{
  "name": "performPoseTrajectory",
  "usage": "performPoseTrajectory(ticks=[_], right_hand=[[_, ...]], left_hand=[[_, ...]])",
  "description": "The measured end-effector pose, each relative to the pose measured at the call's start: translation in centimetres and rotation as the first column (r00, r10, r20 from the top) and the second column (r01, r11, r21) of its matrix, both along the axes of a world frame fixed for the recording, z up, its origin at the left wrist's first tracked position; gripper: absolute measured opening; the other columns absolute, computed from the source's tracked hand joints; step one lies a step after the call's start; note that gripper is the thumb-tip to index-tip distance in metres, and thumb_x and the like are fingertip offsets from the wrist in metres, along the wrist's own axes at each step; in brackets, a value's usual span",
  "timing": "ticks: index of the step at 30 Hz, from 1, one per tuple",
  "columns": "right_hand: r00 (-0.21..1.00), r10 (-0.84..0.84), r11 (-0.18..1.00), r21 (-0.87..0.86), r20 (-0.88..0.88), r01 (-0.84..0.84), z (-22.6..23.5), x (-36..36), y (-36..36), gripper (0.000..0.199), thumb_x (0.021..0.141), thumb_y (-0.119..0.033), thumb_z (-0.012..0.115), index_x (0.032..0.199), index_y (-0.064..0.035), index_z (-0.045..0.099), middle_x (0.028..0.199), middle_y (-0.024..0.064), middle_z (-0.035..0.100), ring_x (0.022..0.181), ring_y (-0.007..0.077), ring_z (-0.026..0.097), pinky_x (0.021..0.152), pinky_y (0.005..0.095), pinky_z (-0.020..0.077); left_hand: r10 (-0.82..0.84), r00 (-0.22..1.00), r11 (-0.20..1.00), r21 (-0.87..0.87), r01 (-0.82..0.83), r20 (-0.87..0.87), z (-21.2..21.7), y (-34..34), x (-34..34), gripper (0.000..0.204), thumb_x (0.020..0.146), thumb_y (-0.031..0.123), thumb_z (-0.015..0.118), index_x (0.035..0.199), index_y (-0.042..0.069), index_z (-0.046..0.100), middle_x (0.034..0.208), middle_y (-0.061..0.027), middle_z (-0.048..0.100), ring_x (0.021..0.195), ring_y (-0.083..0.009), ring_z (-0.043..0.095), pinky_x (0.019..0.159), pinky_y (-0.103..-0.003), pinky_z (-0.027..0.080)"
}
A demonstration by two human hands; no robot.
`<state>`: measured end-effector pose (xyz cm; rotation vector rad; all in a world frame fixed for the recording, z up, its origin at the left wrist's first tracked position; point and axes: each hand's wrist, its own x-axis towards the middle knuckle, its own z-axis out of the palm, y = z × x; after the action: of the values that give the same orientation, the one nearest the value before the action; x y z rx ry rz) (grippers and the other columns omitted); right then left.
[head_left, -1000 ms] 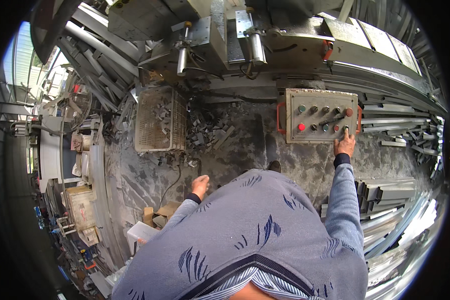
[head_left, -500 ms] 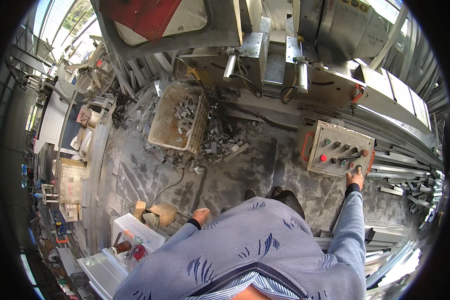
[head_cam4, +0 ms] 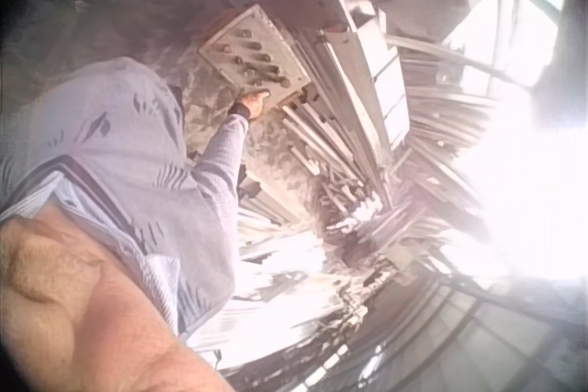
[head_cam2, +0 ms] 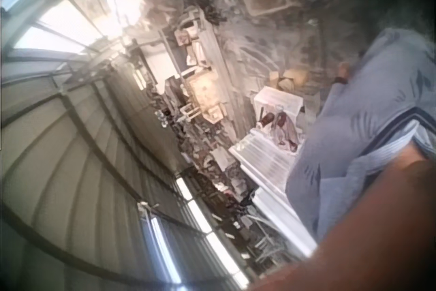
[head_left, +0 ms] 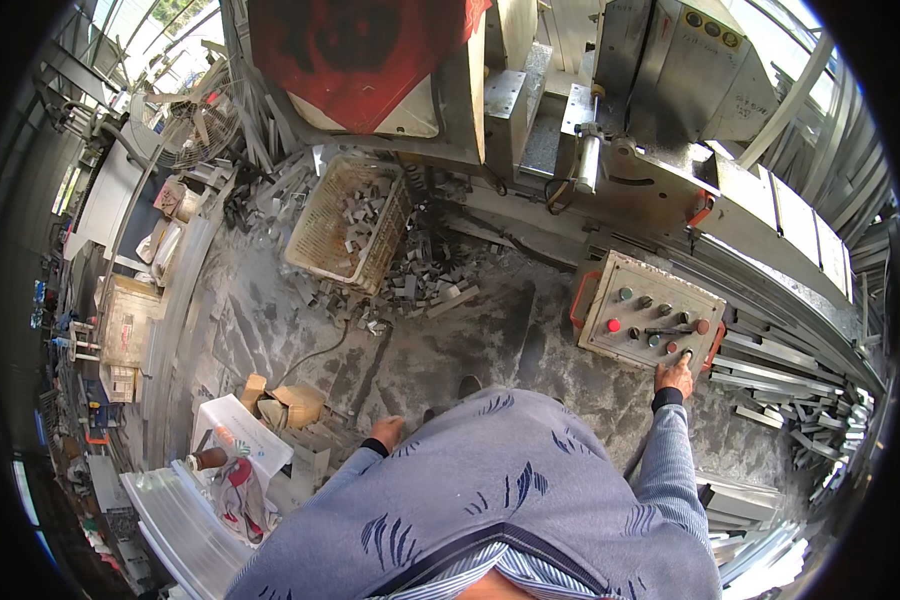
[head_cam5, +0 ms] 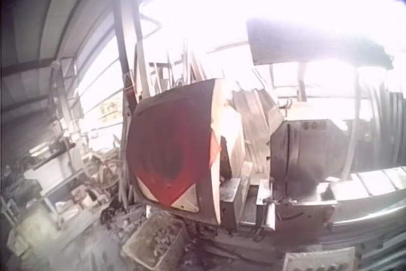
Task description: The person operates a metal cutting machine in a workshop. They repeatedly place metal pieces into the machine, press buttons on the control panel, and remove the cut pieces, placing them into a basket.
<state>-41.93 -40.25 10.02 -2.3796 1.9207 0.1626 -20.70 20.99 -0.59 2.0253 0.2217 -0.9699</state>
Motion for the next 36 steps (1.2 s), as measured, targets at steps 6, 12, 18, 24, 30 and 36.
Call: performPoseTrajectory(ticks=[6, 12, 18, 24, 30, 36], right_hand=[[0.997, 0.082, 0.996, 0.049, -0.017, -0.081, 1.6, -0.4, 0.2, 0.081, 0.072, -0.032, 0.070, 0.134, -0.0002, 0.030, 0.093, 0.0182, 0.065, 0.088, 0.0306, 0.064, 0.078, 0.0373, 0.0494], [0.986, 0.165, 0.984, 0.064, 0.008, -0.165, 1.9, -1.0, -0.4, 0.081, 0.072, -0.032, 0.071, 0.133, 0.0027, 0.030, 0.093, 0.0186, 0.065, 0.087, 0.0309, 0.064, 0.078, 0.0371, 0.0490], [0.986, 0.163, 0.985, 0.054, 0.045, -0.166, 1.5, -1.2, -0.3, 0.081, 0.071, -0.034, 0.071, 0.133, 0.0011, 0.032, 0.094, 0.0195, 0.064, 0.088, 0.0322, 0.063, 0.078, 0.0386, 0.0493], [0.991, 0.121, 0.991, 0.055, 0.049, -0.124, 1.6, -1.0, -0.2, 0.080, 0.072, -0.033, 0.070, 0.134, -0.0005, 0.032, 0.095, 0.0199, 0.064, 0.088, 0.0326, 0.063, 0.078, 0.0390, 0.0492], [0.993, 0.109, 0.993, 0.045, 0.046, -0.111, 1.0, -0.9, 0.1, 0.082, 0.073, -0.033, 0.070, 0.136, -0.0011, 0.029, 0.095, 0.0195, 0.064, 0.088, 0.0327, 0.063, 0.078, 0.0385, 0.0495], [0.990, 0.135, 0.990, 0.026, 0.043, -0.136, 0.8, -1.2, 0.1, 0.081, 0.073, -0.029, 0.070, 0.135, 0.0015, 0.027, 0.091, 0.0178, 0.065, 0.085, 0.0300, 0.064, 0.076, 0.0366, 0.0500]], left_hand=[[-0.145, 0.971, 0.989, -0.005, 0.149, 0.190, 0.4, -8.0, -4.8, 0.025, 0.083, 0.025, 0.060, 0.087, 0.002, 0.067, 0.064, -0.0040, 0.060, 0.055, -0.0120, 0.053, 0.051, -0.030, 0.042], [-0.077, 0.978, 0.996, -0.032, 0.084, 0.195, 2.7, -14.0, -7.4, 0.031, 0.083, 0.029, 0.061, 0.101, 0.005, 0.066, 0.089, -0.0046, 0.065, 0.075, -0.0134, 0.059, 0.065, -0.028, 0.047], [-0.050, 0.983, 0.998, -0.038, 0.058, 0.174, 2.6, -11.8, -9.1, 0.027, 0.083, 0.022, 0.062, 0.102, 0.003, 0.065, 0.085, -0.0064, 0.066, 0.070, -0.0131, 0.059, 0.061, -0.028, 0.048], [-0.017, 0.999, 0.986, 0.163, 0.024, -0.048, 2.5, -5.7, -10.1, 0.034, 0.088, 0.024, 0.056, 0.110, -0.001, 0.060, 0.094, -0.0124, 0.065, 0.076, -0.0208, 0.062, 0.064, -0.032, 0.050], [-0.149, 0.989, 0.970, 0.189, 0.150, -0.019, 3.0, -2.0, -8.9, 0.032, 0.086, 0.025, 0.057, 0.107, 0.001, 0.062, 0.089, -0.0089, 0.064, 0.071, -0.0159, 0.060, 0.060, -0.030, 0.049], [0.086, 0.992, 0.996, -0.004, -0.086, 0.091, 3.2, -4.0, -8.6, 0.023, 0.085, 0.022, 0.060, 0.098, 0.004, 0.066, 0.075, -0.0010, 0.061, 0.063, -0.0119, 0.055, 0.055, -0.028, 0.045]])
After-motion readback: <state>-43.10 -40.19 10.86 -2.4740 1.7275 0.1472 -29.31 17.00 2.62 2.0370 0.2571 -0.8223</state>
